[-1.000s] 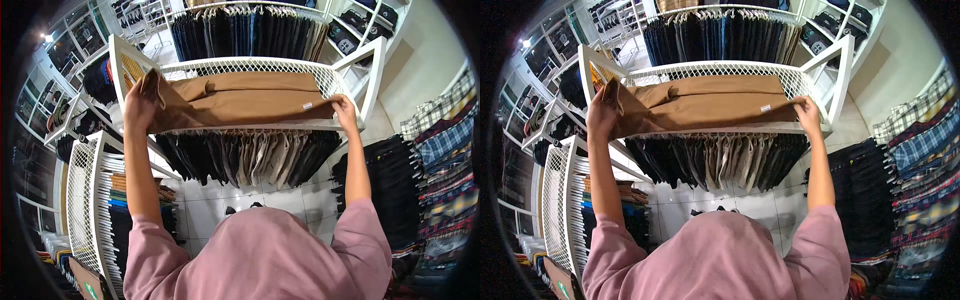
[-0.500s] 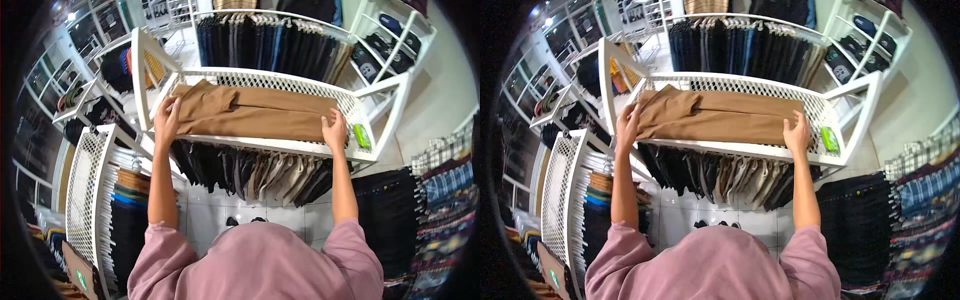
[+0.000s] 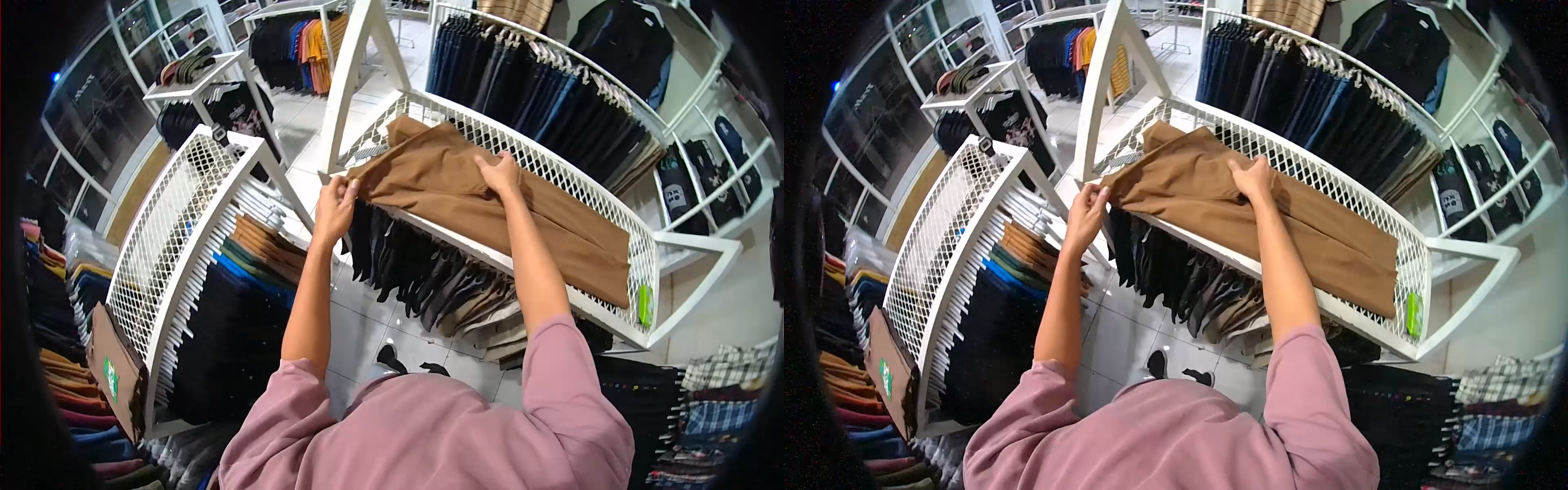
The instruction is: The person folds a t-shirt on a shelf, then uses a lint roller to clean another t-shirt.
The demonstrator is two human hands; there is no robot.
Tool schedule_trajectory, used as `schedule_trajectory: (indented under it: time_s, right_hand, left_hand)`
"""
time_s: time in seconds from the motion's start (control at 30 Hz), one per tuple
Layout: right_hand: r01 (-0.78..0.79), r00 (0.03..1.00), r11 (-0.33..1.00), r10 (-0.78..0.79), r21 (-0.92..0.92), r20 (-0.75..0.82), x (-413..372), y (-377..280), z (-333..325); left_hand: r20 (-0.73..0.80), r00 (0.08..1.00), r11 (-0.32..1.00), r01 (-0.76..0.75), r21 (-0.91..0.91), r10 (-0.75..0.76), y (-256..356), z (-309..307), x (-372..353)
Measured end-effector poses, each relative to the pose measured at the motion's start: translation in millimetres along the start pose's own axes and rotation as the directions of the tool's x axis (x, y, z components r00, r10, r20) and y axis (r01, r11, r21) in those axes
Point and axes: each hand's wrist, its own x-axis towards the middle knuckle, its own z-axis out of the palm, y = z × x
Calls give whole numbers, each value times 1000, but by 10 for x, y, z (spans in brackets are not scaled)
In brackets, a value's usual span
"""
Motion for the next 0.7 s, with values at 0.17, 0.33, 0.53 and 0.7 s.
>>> schedule_trajectory:
  time_s: [0.17, 0.33, 0.53, 0.7]
  right_hand:
    - [-108, 994, 988, 106, 109, 27, 118, 156, 109]
    - [-149, 986, 951, 121, 270, 118, 156, -131, -196]
    - [462, 814, 625, -580, 630, -23, -285, -495, -460]
    - [606, 752, 783, -622, 142, 218, -816, 48, -751]
  left_hand:
    - [51, 984, 937, 180, -299, -173, -156, -50, 81]
    - [8, 991, 916, 124, -383, -131, -88, -4, 148]
    - [-171, 980, 903, 19, -428, -101, -153, 110, 251]
    - [-390, 917, 994, -103, -25, 86, 291, 68, -116]
